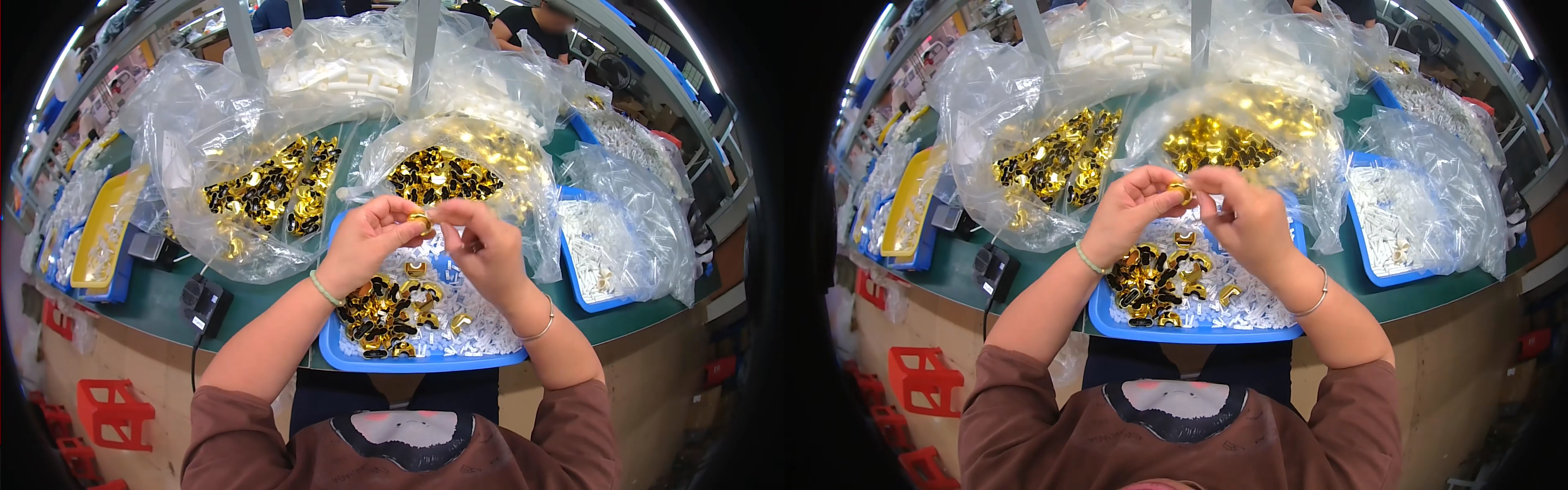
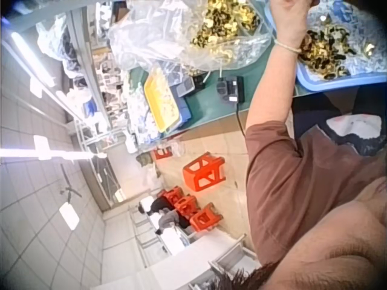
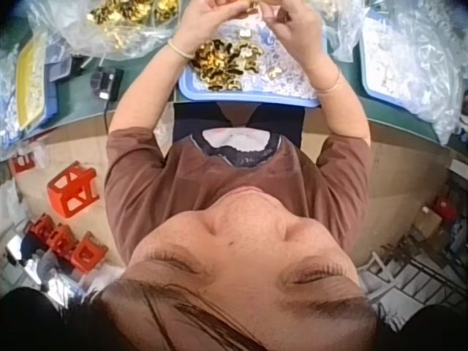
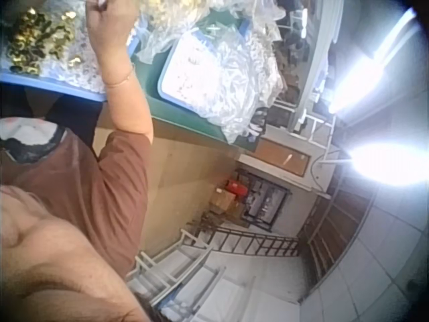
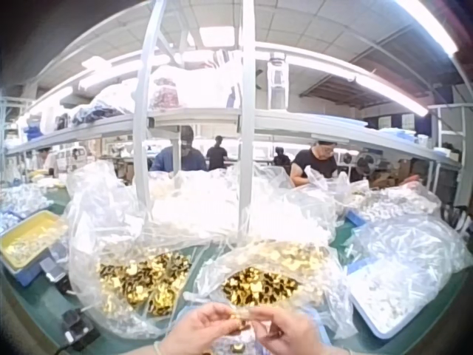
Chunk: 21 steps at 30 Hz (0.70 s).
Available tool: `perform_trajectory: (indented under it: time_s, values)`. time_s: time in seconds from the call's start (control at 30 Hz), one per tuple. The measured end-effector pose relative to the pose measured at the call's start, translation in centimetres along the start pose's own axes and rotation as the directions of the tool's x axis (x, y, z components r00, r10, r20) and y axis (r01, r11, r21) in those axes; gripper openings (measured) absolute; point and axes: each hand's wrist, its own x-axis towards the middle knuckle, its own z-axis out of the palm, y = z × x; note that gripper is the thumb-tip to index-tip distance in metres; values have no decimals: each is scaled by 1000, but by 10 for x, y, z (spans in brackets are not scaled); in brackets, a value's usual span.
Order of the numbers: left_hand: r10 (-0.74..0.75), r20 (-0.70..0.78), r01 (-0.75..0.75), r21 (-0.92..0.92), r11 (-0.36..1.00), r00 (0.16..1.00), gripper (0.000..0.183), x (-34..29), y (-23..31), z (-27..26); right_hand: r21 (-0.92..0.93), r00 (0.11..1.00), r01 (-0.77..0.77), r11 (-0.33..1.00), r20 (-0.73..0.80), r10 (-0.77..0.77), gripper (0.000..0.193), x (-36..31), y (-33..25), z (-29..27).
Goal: The person sits at a workstation and repeatedly picks up small gold and black metal components from a blue tray. Using a pair of tweezers, they manipulate and assemble the components, then place the finished units back into the tray. The process is repetitive and involves precise hand movements.
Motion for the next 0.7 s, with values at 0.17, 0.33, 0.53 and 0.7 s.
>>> perform_trajectory:
  time_s: [0.17, 0.33, 0.53, 0.7]
  values:
    - [-4, 8, 4, 8, 1000, 1000, 22, 1, -3, -3, 137, 986, -155, 978, 75, 146, 21, 3, 3, -4]
    - [-15, 10, 15, 9, 1000, 1000, 23, 0, -3, -1, 205, 973, -205, 957, 146, 177, 18, 6, 3, -8]
    - [-81, 24, 80, 30, 996, 996, 23, -1, 6, 2, 248, 971, -206, 947, 170, 167, 12, 8, 7, -10]
    - [-151, 83, 156, -47, 987, 985, 24, -1, 8, -1, 201, 982, -109, 973, 171, 75, 13, 10, 11, -11]
